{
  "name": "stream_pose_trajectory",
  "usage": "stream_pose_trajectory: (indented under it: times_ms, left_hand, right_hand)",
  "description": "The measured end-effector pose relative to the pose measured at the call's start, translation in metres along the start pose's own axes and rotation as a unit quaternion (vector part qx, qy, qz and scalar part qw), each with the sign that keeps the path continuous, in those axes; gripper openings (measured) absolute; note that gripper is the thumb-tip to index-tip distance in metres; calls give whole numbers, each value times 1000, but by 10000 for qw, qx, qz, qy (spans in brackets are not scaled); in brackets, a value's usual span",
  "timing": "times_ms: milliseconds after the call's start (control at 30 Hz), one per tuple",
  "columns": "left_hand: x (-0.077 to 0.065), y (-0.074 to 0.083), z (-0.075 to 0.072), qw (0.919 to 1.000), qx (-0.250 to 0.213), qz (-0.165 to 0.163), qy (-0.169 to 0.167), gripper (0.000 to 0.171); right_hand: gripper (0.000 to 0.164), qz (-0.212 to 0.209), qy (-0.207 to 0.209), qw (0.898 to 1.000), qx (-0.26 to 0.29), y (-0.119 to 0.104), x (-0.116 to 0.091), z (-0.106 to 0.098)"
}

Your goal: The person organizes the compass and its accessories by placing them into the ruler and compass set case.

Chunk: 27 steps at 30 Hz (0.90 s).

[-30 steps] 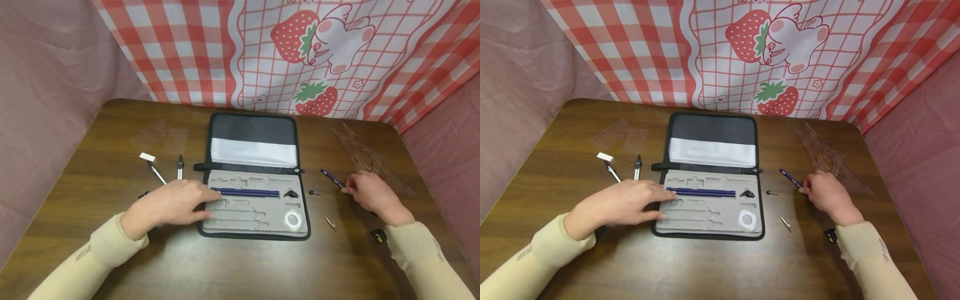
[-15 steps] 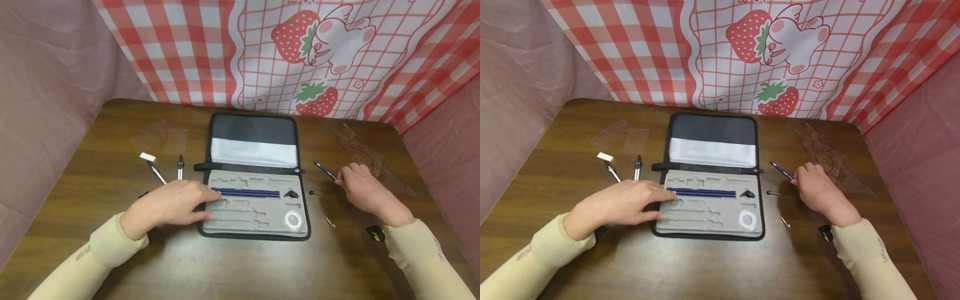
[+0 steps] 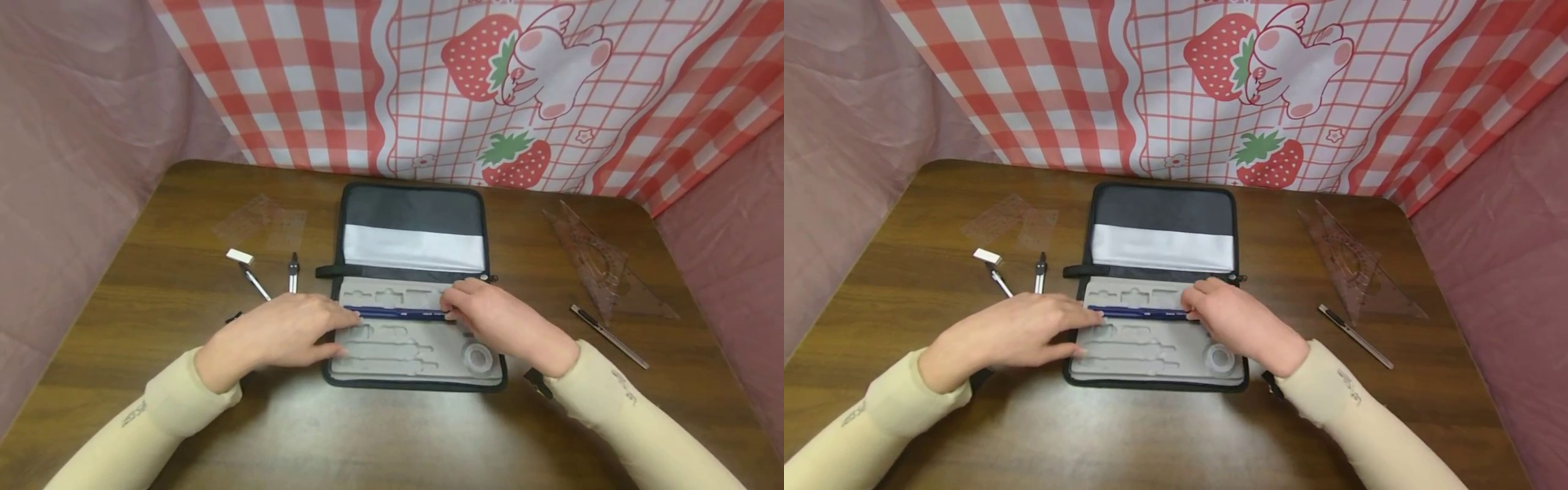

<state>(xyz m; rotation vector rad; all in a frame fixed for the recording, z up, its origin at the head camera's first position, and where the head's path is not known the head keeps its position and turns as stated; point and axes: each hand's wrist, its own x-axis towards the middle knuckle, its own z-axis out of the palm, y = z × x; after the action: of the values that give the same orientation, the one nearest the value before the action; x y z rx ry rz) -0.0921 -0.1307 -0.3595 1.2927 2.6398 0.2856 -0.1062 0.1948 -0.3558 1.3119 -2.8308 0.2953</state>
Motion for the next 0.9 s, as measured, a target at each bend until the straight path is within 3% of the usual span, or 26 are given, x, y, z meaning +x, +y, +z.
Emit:
stream_pose_trajectory:
  times_ms: [233, 633, 900]
  left_hand:
    - [1, -1, -2, 9999, -106, 77, 99, 47]
    - [1, -6, -3, 9999, 51, -15, 130, 40]
    - [1, -7, -3, 9999, -76, -63, 66, 44]
  right_hand:
    - [10, -295, -291, 9991, -9, -13, 26, 16]
    - [5, -62, -551, 9977, -380, -29, 54, 20]
    - [3, 286, -765, 9964, -233, -35, 58, 20]
